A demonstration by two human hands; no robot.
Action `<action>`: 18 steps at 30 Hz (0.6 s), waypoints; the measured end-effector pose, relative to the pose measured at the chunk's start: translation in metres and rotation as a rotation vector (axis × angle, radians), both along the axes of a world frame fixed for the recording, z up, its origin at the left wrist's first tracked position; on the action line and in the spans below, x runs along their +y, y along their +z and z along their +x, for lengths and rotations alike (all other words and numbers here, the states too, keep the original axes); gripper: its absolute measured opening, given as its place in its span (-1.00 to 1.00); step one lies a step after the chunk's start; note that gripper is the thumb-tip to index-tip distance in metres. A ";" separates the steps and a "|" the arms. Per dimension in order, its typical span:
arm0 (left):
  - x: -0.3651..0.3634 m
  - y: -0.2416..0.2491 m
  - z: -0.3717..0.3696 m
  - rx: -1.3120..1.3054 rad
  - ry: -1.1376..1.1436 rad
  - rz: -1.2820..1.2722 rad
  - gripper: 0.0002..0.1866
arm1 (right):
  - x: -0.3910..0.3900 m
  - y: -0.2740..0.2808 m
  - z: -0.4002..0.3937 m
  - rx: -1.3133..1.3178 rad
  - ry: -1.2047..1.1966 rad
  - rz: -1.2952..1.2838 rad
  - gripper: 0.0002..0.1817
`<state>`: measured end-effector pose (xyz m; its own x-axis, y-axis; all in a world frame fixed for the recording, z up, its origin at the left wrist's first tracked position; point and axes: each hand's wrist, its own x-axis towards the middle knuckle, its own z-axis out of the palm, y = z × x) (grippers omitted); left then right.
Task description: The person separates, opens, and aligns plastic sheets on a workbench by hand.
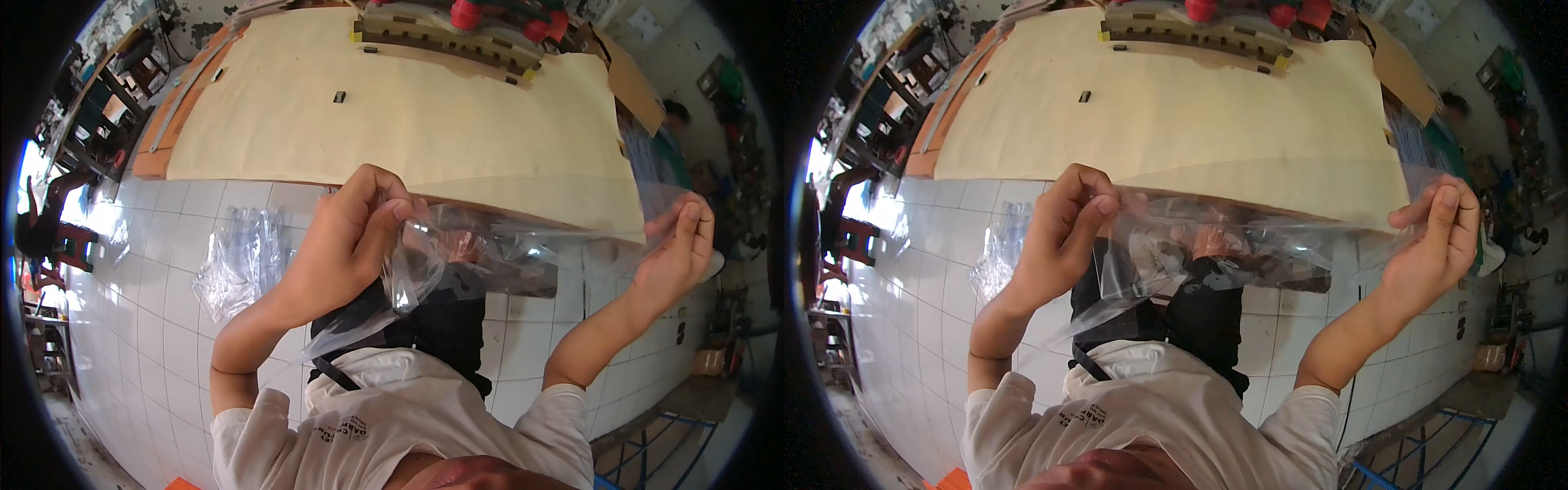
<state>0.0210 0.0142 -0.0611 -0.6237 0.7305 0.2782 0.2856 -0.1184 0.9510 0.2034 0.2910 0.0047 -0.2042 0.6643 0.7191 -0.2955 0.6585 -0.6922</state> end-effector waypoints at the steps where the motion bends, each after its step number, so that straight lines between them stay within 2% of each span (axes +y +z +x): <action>1: 0.000 0.000 0.001 -0.001 -0.001 -0.001 -0.93 | -0.001 0.000 0.000 -0.006 -0.004 -0.026 -0.79; 4: 0.004 -0.001 0.000 0.139 0.070 0.012 -0.93 | -0.005 -0.005 -0.007 0.015 -0.061 -0.060 -0.79; 7: 0.008 -0.014 -0.004 0.010 0.033 0.130 -0.89 | -0.007 -0.014 -0.013 0.045 -0.070 -0.053 -0.78; 9: 0.009 -0.015 -0.003 -0.254 0.031 0.231 -0.76 | -0.010 -0.017 -0.016 0.065 -0.085 -0.040 -0.78; 10: 0.007 -0.015 -0.003 -0.254 0.030 0.228 -0.76 | -0.011 -0.018 -0.018 0.083 -0.097 -0.026 -0.77; 12: 0.001 -0.017 -0.003 -0.018 0.095 0.025 -0.61 | -0.014 -0.018 -0.018 0.084 -0.120 -0.006 -0.77; 13: -0.002 -0.011 0.002 -0.187 0.067 0.031 -0.55 | -0.015 -0.017 -0.018 0.088 -0.141 0.019 -0.77; 14: -0.007 -0.012 0.002 -0.188 0.066 0.030 -0.55 | -0.017 -0.016 -0.019 0.087 -0.141 0.017 -0.77; 16: -0.019 -0.013 -0.002 -0.316 -0.095 -0.147 -0.55 | -0.023 -0.015 -0.022 0.090 -0.197 0.022 -0.77; 18: -0.022 -0.010 0.003 -0.275 -0.104 -0.213 -0.56 | -0.027 -0.016 -0.024 0.084 -0.208 0.030 -0.77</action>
<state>0.0235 -0.0076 -0.0708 -0.5731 0.8176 -0.0544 0.0128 0.0753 0.9971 0.1795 0.2640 -0.0115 -0.0031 0.6642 0.7476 -0.2069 0.7310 -0.6503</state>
